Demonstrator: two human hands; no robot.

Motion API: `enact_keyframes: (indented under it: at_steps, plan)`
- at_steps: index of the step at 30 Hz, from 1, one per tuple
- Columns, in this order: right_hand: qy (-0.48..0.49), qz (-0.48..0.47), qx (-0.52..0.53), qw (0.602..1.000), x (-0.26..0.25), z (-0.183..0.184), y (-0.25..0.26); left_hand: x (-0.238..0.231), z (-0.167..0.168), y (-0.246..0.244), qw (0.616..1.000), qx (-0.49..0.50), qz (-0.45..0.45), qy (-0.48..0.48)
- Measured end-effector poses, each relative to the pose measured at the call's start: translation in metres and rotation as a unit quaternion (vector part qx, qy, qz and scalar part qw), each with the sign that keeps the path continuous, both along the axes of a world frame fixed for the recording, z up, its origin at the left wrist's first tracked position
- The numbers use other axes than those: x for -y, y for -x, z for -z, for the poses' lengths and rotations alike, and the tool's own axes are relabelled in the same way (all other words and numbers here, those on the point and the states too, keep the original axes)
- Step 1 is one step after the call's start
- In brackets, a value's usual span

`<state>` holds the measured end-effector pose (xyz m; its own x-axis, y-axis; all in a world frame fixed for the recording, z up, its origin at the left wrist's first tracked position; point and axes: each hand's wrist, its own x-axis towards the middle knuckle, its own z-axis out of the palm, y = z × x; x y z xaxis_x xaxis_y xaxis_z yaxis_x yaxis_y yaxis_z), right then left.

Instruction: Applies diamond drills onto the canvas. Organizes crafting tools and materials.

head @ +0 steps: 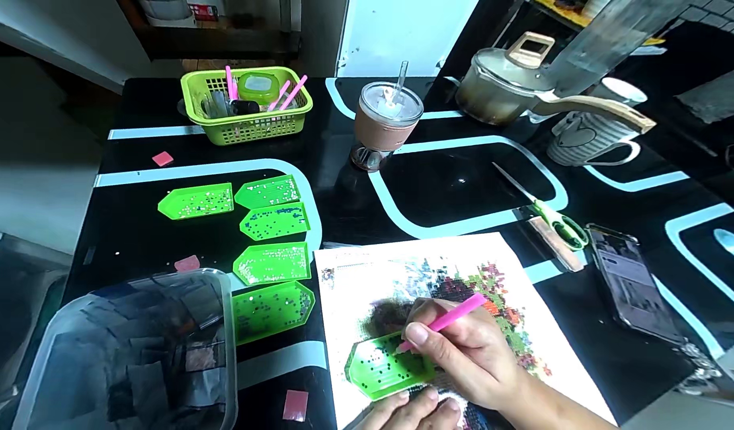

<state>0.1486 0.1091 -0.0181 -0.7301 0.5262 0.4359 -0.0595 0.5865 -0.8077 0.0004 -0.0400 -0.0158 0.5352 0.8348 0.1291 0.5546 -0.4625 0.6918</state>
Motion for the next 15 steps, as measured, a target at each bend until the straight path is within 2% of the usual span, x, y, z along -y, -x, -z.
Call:
enact_keyframes:
  at_steps: [9,12,15]
  plan:
    - [-0.018,-0.006,0.011,1.000,0.0015,0.0002,0.0028,0.0002,0.0011,0.0004,1.000,0.000,0.004,0.001]
    - [0.046,0.015,-0.009,0.999,0.0003,0.0008,0.0016,-0.0002,0.0001,0.0003,1.000,-0.006,0.007,0.008]
    - [0.111,0.095,-0.036,0.989,-0.0046,0.0029,0.0016,-0.0008,-0.0009,0.0008,1.000,-0.014,0.011,0.008]
